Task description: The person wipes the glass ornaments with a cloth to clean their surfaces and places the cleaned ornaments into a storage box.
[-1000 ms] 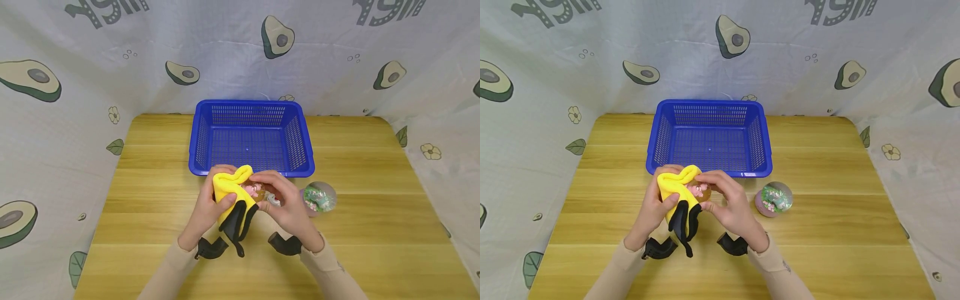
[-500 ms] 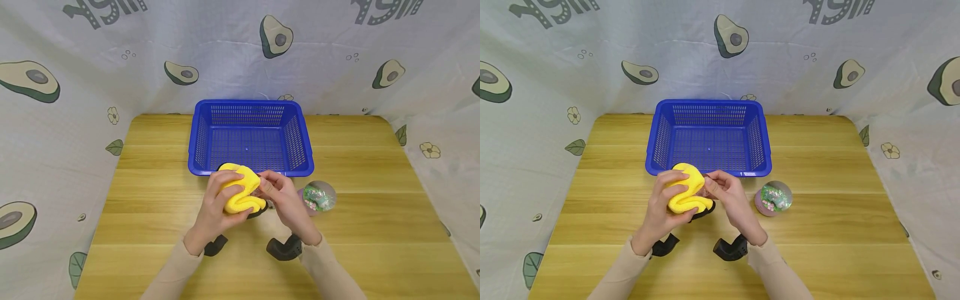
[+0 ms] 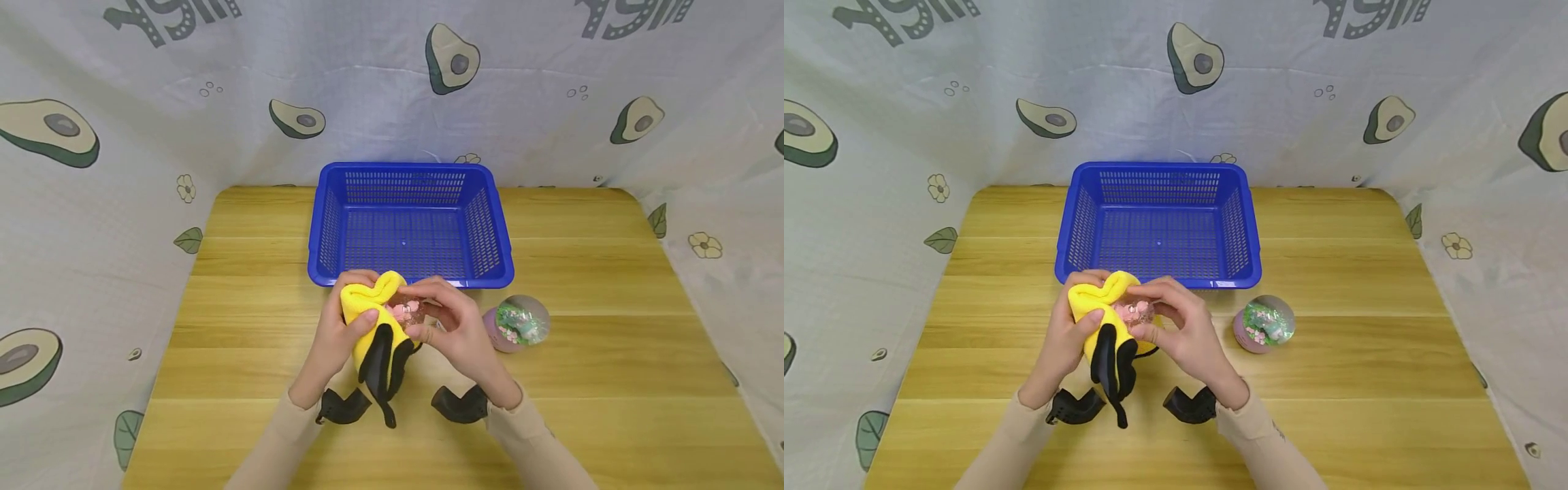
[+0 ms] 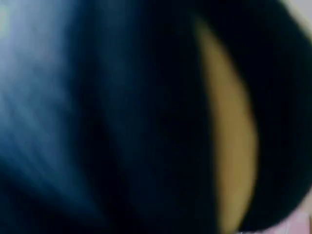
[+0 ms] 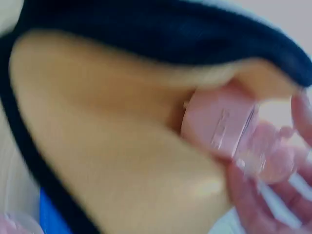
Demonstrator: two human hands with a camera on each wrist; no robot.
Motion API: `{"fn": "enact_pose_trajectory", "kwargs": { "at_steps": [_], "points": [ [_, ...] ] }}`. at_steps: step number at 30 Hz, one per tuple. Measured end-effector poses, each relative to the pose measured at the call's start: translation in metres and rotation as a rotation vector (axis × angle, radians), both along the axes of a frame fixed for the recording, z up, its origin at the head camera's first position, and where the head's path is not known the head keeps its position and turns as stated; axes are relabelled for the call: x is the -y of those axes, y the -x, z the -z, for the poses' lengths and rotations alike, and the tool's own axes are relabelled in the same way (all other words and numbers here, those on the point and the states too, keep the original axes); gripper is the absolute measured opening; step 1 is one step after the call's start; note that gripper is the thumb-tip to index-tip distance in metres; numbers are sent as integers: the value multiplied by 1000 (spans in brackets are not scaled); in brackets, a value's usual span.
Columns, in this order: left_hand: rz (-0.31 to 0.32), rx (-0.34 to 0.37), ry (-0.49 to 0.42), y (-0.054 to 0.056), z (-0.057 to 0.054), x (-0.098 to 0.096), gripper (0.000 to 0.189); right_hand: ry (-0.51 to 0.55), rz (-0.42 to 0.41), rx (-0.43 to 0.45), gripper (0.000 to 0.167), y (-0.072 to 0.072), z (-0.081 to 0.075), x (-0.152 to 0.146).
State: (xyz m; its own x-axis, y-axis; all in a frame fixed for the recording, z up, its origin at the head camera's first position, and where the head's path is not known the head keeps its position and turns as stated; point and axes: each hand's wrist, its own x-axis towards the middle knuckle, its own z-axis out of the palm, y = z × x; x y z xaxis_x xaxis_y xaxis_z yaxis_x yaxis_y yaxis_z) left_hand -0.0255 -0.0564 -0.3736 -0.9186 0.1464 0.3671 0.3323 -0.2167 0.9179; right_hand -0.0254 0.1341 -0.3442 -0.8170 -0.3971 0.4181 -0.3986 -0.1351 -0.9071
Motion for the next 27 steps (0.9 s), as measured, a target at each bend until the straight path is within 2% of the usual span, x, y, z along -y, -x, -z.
{"fn": "enact_pose_trajectory", "kwargs": {
  "at_steps": [3,7,9,12,15,20,23,27],
  "points": [
    [70,112,-111,0,2,2,23,-54,-42,-183,42,2,0,0],
    [152,244,-205,0,5,4,22,-121,-97,-419,36,6,-3,-1],
    [185,282,-209,-1,6,5,23,-149,-127,-486,34,8,-5,-4],
    [214,309,-208,-2,7,5,23,-173,-172,-519,32,9,-8,-9],
    [196,291,-204,-4,6,4,26,-183,-171,-496,32,10,-9,-12],
    [113,143,-97,-6,2,1,60,-135,-71,-398,36,8,-5,-12],
    [57,51,1,-7,-1,-1,69,-67,-17,-298,41,6,-1,-11],
    [-18,-100,147,-7,-5,-4,63,34,27,-102,45,2,3,-11]
  ]
}}
